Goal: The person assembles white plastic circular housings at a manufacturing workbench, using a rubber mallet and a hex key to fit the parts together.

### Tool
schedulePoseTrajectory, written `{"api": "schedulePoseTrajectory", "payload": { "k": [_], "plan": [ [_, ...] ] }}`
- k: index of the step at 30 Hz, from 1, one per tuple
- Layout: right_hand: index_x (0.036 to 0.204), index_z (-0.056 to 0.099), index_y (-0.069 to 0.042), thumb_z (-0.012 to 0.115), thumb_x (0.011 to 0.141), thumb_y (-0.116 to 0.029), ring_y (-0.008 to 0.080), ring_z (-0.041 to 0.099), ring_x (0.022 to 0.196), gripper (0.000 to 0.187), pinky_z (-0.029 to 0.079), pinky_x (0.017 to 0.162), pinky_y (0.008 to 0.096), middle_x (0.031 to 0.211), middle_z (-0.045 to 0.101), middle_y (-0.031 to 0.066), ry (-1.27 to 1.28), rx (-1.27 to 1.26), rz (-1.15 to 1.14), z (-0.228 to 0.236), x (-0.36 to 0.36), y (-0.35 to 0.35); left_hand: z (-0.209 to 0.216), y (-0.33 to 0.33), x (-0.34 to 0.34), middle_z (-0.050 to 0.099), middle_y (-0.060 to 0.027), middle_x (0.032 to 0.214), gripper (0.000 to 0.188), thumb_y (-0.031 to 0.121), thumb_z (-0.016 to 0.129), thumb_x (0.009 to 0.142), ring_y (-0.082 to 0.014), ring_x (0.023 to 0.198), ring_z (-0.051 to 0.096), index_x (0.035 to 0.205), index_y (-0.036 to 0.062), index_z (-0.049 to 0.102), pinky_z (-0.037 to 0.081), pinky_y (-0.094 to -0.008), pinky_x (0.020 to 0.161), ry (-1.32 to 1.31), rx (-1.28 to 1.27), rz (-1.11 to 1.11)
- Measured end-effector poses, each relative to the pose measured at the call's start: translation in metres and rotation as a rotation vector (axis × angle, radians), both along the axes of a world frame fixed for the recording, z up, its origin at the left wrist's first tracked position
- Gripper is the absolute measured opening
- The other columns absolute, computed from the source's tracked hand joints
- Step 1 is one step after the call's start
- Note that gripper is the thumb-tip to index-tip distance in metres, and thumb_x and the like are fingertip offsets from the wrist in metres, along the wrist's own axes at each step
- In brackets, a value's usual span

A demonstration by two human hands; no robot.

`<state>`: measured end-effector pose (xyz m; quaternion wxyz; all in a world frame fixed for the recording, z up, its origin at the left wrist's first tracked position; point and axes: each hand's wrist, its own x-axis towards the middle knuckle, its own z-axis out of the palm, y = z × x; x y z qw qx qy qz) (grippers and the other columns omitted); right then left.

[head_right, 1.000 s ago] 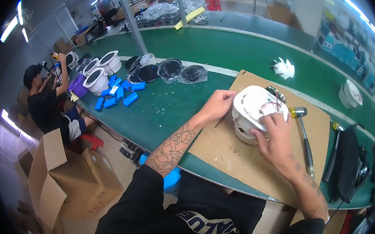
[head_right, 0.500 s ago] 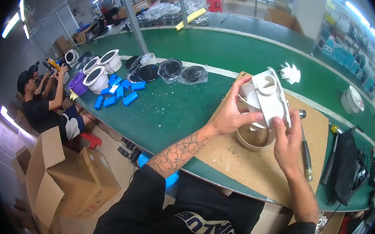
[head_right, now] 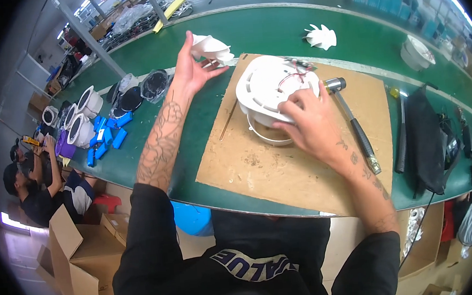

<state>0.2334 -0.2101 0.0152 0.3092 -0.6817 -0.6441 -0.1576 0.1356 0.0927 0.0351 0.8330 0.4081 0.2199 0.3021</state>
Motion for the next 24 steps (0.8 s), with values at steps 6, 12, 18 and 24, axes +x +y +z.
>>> {"api": "schedulePoseTrajectory", "payload": {
  "k": [6,12,18,24],
  "plan": [
    [0.093,0.064,-0.014,0.082,0.072,-0.026,0.0226,0.057,0.101,0.030,0.029,0.108,0.0680,0.095,0.055,0.0033,-0.118,-0.040,0.027,-0.003,-0.009,-0.002,0.000,0.076,0.054,0.012,-0.0235,0.154,0.091,0.071,0.064,0.080,-0.0452,0.138,0.017,0.148,0.0206,0.029,0.035,-0.0697,0.100,0.271,0.126,0.083],
    [0.097,0.062,-0.014,0.083,0.070,-0.027,0.0243,0.056,0.104,0.037,0.028,0.109,0.0680,0.097,0.054,0.0053,-0.120,-0.123,0.032,0.002,-0.012,-0.008,-0.013,0.131,0.090,0.022,-0.0205,0.152,0.077,0.057,0.062,0.090,-0.0453,0.133,0.031,0.149,0.0215,0.028,0.038,-0.0690,0.099,0.266,0.048,-0.079],
    [0.102,0.058,-0.012,0.081,0.070,-0.020,0.0251,0.054,0.107,0.041,0.024,0.111,0.0687,0.100,0.052,0.0070,-0.139,-0.303,0.003,0.018,-0.016,-0.016,-0.031,0.122,0.116,0.026,-0.0266,0.147,0.074,0.030,0.059,0.096,-0.0454,0.126,0.047,0.148,0.0028,0.014,0.047,-0.0632,0.097,0.197,0.087,0.026],
    [0.104,0.056,-0.011,0.078,0.071,-0.010,0.0265,0.053,0.106,0.040,0.024,0.112,0.0659,0.100,0.050,0.0078,-0.115,-0.309,0.024,0.012,-0.009,-0.015,-0.036,0.094,0.094,0.037,-0.0305,0.139,0.065,0.030,0.058,0.098,-0.0425,0.124,0.050,0.141,-0.0078,0.028,0.046,-0.0482,0.106,0.271,0.120,-0.119]
  ]
}}
